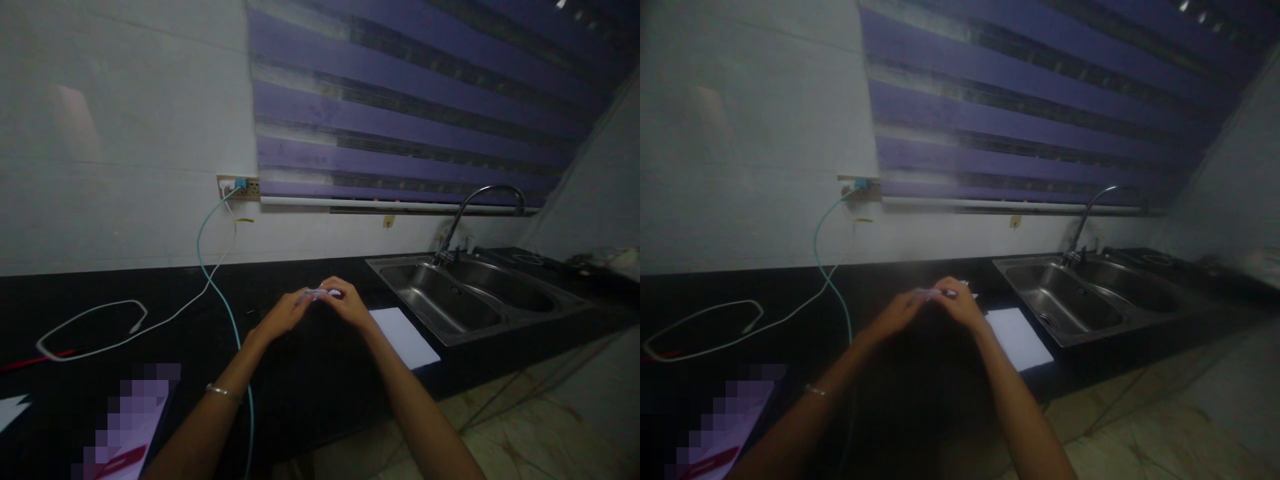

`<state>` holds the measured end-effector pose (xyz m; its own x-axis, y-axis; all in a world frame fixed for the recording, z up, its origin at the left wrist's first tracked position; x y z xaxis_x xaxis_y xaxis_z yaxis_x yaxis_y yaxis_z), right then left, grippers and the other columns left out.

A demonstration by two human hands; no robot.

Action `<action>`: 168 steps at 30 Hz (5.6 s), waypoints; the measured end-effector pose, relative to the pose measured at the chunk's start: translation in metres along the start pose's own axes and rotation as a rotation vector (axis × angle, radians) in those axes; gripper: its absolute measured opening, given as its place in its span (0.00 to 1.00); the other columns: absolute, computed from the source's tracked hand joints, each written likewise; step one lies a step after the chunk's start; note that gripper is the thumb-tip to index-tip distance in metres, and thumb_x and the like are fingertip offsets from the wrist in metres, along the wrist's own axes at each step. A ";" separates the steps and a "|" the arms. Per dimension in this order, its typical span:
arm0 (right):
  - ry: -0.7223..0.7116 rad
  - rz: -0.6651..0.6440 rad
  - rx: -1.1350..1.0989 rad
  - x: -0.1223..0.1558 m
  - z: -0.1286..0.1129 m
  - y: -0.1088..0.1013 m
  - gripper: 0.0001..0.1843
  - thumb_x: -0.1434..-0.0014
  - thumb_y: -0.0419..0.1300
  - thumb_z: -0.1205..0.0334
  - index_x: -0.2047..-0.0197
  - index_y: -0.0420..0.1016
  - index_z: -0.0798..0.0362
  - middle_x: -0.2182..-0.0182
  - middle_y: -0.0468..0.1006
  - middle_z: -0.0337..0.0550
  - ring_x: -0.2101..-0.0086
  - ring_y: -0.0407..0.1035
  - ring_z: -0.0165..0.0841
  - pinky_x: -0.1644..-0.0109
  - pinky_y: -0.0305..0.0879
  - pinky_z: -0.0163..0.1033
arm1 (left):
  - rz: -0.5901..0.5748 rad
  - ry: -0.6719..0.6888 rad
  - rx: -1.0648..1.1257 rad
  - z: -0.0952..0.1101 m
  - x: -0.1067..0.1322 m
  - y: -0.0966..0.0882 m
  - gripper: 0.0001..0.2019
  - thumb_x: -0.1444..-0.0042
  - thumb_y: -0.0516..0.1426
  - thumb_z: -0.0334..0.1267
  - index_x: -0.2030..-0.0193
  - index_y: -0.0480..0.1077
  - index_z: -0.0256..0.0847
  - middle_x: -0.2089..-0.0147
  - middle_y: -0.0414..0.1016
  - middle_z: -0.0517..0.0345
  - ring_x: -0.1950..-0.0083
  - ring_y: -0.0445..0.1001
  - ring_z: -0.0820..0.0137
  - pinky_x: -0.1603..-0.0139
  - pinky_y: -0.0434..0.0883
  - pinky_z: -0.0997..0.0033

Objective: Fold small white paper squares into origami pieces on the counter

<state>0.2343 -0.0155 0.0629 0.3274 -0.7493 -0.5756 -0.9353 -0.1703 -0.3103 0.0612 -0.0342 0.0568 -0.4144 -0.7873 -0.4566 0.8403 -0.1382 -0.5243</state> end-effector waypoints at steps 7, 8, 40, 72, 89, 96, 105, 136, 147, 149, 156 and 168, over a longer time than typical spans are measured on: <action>0.073 0.058 -0.092 -0.002 0.005 0.000 0.13 0.47 0.65 0.57 0.58 0.78 0.52 0.66 0.75 0.44 0.67 0.69 0.31 0.68 0.66 0.34 | 0.015 -0.022 -0.004 0.000 -0.001 0.001 0.19 0.36 0.47 0.48 0.54 0.72 0.37 0.63 0.75 0.55 0.62 0.70 0.66 0.60 0.67 0.70; 0.103 0.089 -0.146 -0.003 0.007 -0.001 0.16 0.49 0.66 0.58 0.56 0.76 0.51 0.68 0.75 0.42 0.70 0.69 0.30 0.69 0.65 0.34 | 0.015 -0.026 0.002 -0.001 -0.001 0.001 0.19 0.36 0.47 0.48 0.54 0.72 0.37 0.64 0.75 0.55 0.62 0.70 0.66 0.61 0.67 0.70; 0.013 0.122 0.083 0.000 -0.005 0.001 0.12 0.46 0.62 0.60 0.56 0.76 0.51 0.57 0.75 0.46 0.57 0.69 0.36 0.64 0.66 0.35 | -0.004 -0.411 0.508 -0.036 -0.012 0.020 0.30 0.46 0.43 0.68 0.68 0.64 0.39 0.79 0.59 0.65 0.80 0.58 0.76 0.78 0.56 0.75; -0.078 -0.037 0.182 0.003 -0.006 -0.004 0.05 0.43 0.61 0.64 0.62 0.78 0.51 0.59 0.73 0.46 0.60 0.70 0.34 0.61 0.68 0.38 | -0.119 -0.369 0.461 -0.032 -0.004 0.015 0.22 0.42 0.51 0.55 0.60 0.70 0.36 0.70 0.65 0.59 0.71 0.61 0.74 0.73 0.57 0.76; -0.200 -0.177 0.239 0.005 -0.010 0.000 0.09 0.38 0.55 0.65 0.62 0.77 0.51 0.62 0.74 0.46 0.60 0.68 0.36 0.53 0.64 0.43 | -0.160 -0.152 0.170 -0.011 0.001 0.012 0.21 0.45 0.55 0.55 0.60 0.72 0.36 0.68 0.71 0.57 0.67 0.66 0.69 0.67 0.63 0.72; -0.191 -0.171 0.248 0.005 -0.008 -0.001 0.08 0.38 0.55 0.66 0.63 0.77 0.52 0.63 0.76 0.46 0.60 0.69 0.36 0.54 0.65 0.43 | -0.114 -0.098 0.018 -0.007 0.003 0.008 0.18 0.41 0.51 0.51 0.62 0.75 0.40 0.69 0.74 0.57 0.66 0.70 0.66 0.65 0.65 0.72; -0.155 -0.118 0.228 0.004 -0.001 -0.003 0.07 0.40 0.59 0.64 0.62 0.79 0.52 0.64 0.79 0.46 0.62 0.71 0.35 0.56 0.66 0.41 | -0.116 -0.030 0.011 -0.003 0.002 0.008 0.20 0.38 0.48 0.49 0.58 0.74 0.38 0.65 0.76 0.55 0.61 0.72 0.65 0.59 0.68 0.70; 0.079 0.108 -0.034 0.001 0.008 0.002 0.08 0.49 0.66 0.60 0.66 0.83 0.55 0.72 0.80 0.46 0.73 0.72 0.33 0.69 0.68 0.36 | -0.099 -0.209 0.378 -0.017 -0.004 0.016 0.21 0.40 0.49 0.55 0.67 0.67 0.38 0.80 0.57 0.67 0.80 0.53 0.77 0.81 0.54 0.79; -0.067 0.079 0.052 0.002 -0.014 0.002 0.10 0.44 0.62 0.58 0.69 0.82 0.54 0.70 0.80 0.46 0.69 0.73 0.33 0.64 0.67 0.36 | -0.087 -0.287 0.668 -0.029 -0.006 0.027 0.20 0.42 0.53 0.55 0.67 0.66 0.37 0.85 0.49 0.72 0.87 0.48 0.81 0.87 0.55 0.81; -0.014 0.067 0.033 0.001 -0.012 0.002 0.14 0.42 0.60 0.56 0.73 0.80 0.55 0.74 0.78 0.45 0.71 0.72 0.32 0.66 0.66 0.35 | -0.088 -0.292 0.677 -0.030 -0.006 0.028 0.20 0.42 0.53 0.56 0.67 0.66 0.37 0.85 0.49 0.73 0.87 0.48 0.81 0.87 0.55 0.81; 0.141 0.109 -0.099 -0.002 0.010 0.003 0.13 0.50 0.66 0.57 0.64 0.80 0.56 0.70 0.80 0.46 0.72 0.72 0.33 0.65 0.68 0.37 | -0.095 -0.295 0.608 -0.023 -0.005 0.026 0.20 0.41 0.51 0.56 0.67 0.65 0.37 0.84 0.49 0.72 0.86 0.48 0.81 0.86 0.55 0.81; 0.167 0.108 -0.077 -0.003 0.012 0.002 0.12 0.55 0.69 0.57 0.69 0.78 0.56 0.71 0.79 0.45 0.69 0.73 0.34 0.62 0.68 0.39 | -0.116 -0.269 0.526 -0.015 -0.004 0.023 0.21 0.40 0.49 0.57 0.67 0.65 0.38 0.84 0.51 0.71 0.86 0.48 0.80 0.85 0.53 0.81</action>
<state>0.2335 -0.0063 0.0552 0.2041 -0.8603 -0.4672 -0.9733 -0.1270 -0.1912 0.0767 -0.0250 0.0361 -0.4684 -0.8641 -0.1840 0.8835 -0.4572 -0.1020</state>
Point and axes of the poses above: each hand's wrist, its own x-axis away from the middle knuckle, its own y-axis out of the palm, z = x × y, the point moved 3 cm from there along -x, towards the middle knuckle
